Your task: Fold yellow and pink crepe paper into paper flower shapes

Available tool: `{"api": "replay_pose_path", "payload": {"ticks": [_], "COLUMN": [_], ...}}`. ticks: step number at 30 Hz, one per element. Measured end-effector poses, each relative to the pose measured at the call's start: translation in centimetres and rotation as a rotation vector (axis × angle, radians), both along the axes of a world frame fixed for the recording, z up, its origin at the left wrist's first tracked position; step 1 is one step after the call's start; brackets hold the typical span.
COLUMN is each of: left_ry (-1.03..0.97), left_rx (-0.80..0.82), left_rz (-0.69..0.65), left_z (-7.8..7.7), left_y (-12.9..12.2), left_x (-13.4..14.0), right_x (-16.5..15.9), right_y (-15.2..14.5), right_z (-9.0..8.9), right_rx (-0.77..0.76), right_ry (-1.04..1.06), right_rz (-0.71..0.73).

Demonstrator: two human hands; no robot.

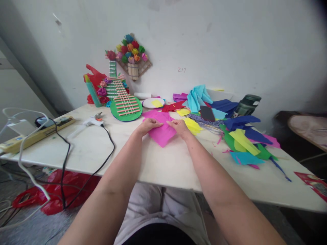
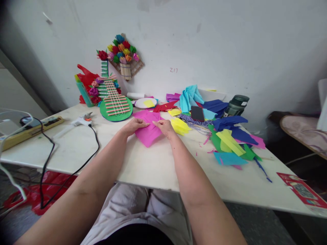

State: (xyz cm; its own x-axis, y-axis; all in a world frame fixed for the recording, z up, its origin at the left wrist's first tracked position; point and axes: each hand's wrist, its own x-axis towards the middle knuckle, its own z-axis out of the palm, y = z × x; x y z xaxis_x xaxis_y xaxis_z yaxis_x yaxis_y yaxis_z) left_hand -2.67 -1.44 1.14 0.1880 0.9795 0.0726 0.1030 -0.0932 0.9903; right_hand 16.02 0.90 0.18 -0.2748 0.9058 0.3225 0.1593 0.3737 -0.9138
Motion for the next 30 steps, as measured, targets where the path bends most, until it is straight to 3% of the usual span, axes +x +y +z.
{"api": "replay_pose_path", "payload": {"ticks": [7, 14, 22, 30], "left_ry": [0.02, 0.022, 0.015, 0.081], "left_rx": [0.071, 0.068, 0.016, 0.08], "left_rz": [-0.004, -0.022, -0.047, -0.051], "left_z": [-0.04, -0.16, -0.04, -0.05], "left_y": [0.15, 0.24, 0.1, 0.23], "left_x": [-0.23, -0.33, -0.28, 0.01], "right_x": [0.48, 0.3, -0.02, -0.27], "right_y": [-0.04, -0.15, 0.36, -0.3], "right_z": [0.33, 0.31, -0.06, 0.24], "right_rx": [-0.146, -0.075, -0.003, -0.016], "right_ry": [0.123, 0.051, -0.023, 0.014], "right_rz": [-0.019, 0.084, -0.026, 0.045]}}
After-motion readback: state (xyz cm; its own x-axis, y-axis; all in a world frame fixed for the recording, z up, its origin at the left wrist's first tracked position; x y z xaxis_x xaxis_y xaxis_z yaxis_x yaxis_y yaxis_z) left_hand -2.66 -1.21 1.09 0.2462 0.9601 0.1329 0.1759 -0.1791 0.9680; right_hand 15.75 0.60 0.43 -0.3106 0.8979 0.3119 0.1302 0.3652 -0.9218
